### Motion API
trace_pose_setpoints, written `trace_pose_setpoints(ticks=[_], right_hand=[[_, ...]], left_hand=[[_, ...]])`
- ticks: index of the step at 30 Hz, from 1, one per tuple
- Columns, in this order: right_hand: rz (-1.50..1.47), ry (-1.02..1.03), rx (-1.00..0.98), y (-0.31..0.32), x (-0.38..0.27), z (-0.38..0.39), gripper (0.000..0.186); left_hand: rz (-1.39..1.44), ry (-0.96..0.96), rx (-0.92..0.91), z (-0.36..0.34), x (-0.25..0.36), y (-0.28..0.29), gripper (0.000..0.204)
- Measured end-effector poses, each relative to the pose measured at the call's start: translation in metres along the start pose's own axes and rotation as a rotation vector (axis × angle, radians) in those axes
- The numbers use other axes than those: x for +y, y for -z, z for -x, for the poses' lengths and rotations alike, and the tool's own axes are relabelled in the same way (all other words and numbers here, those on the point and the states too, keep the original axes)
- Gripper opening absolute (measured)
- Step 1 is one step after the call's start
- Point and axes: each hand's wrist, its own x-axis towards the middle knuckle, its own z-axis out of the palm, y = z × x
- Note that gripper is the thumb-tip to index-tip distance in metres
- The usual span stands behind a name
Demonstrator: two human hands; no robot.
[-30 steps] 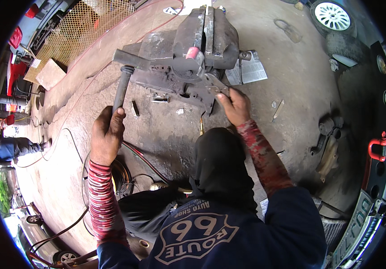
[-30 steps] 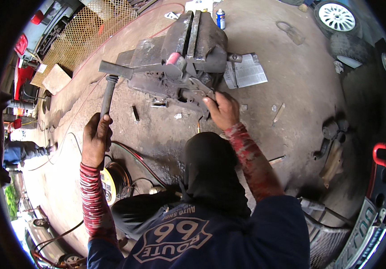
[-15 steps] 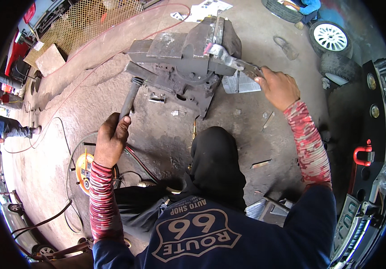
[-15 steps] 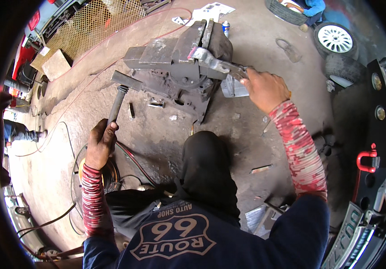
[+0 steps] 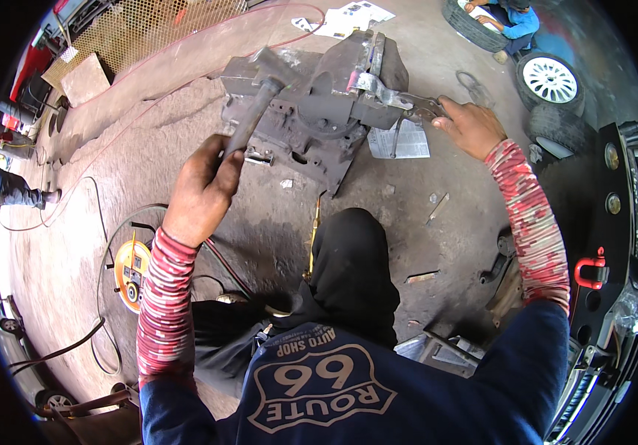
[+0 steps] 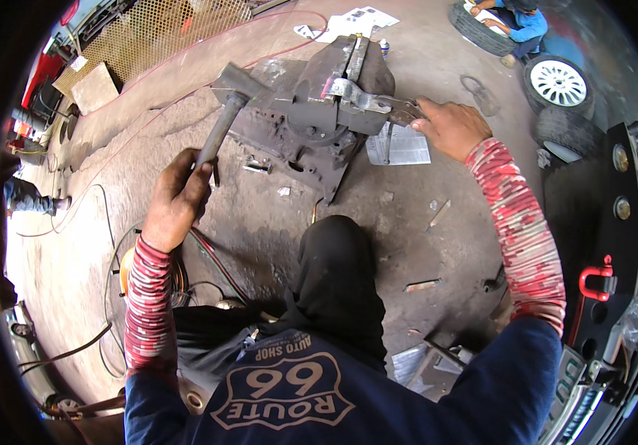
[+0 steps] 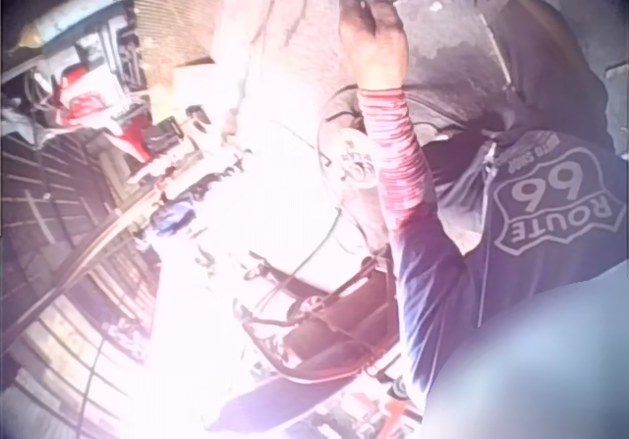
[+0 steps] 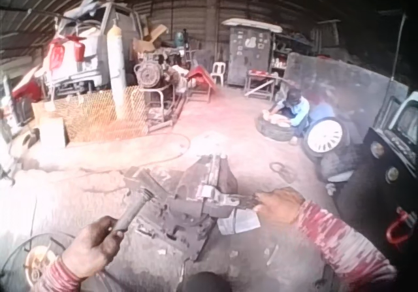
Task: The person heats a metal part clamped in a vise with a torch, then uses a hammer to strike the heated area. They repeat this heating and hammering cycle multiple times on the same part.
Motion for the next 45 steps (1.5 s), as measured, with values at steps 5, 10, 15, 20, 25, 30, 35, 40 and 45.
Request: trace_pose_setpoints(ticks=[5,10,15,20,25,30,35,40,45], right_hand=[[0.029,0.044,-0.029,0.007,0.001,-0.002,0.042],[-0.007,0.043,-0.002,0.009,0.0,0.003,0.039],[-0.156,-0.029,-0.004,0.001,0.007,0.018,0.034],[-0.177,-0.045,0.037,-0.009,0.013,0.035,0.033],[-0.126,-0.036,0.044,-0.013,0.017,0.027,0.036],[-0.133,-0.02,0.008,-0.015,0.022,0.021,0.038],[-0.131,0.005,-0.002,-0.02,0.027,0.017,0.039],[-0.155,-0.023,0.005,-0.033,0.027,0.018,0.039],[-0.076,0.001,0.102,-0.05,0.023,0.017,0.038]], left_hand=[[-0.003,-0.13,-0.014,-0.024,0.019,-0.019,0.022],[0.015,-0.188,-0.068,-0.032,0.031,-0.035,0.026],[0.171,-0.066,-0.099,-0.02,0.03,-0.027,0.019],[0.157,-0.012,-0.083,-0.017,0.029,-0.017,0.024],[0.147,0.009,-0.079,-0.017,0.033,-0.021,0.025],[0.146,-0.011,-0.104,-0.018,0.042,-0.026,0.026],[0.135,-0.037,-0.102,-0.026,0.049,-0.038,0.027],[0.085,-0.058,-0.088,-0.037,0.049,-0.046,0.027],[-0.326,-0.433,0.066,-0.065,0.039,-0.06,0.033]])
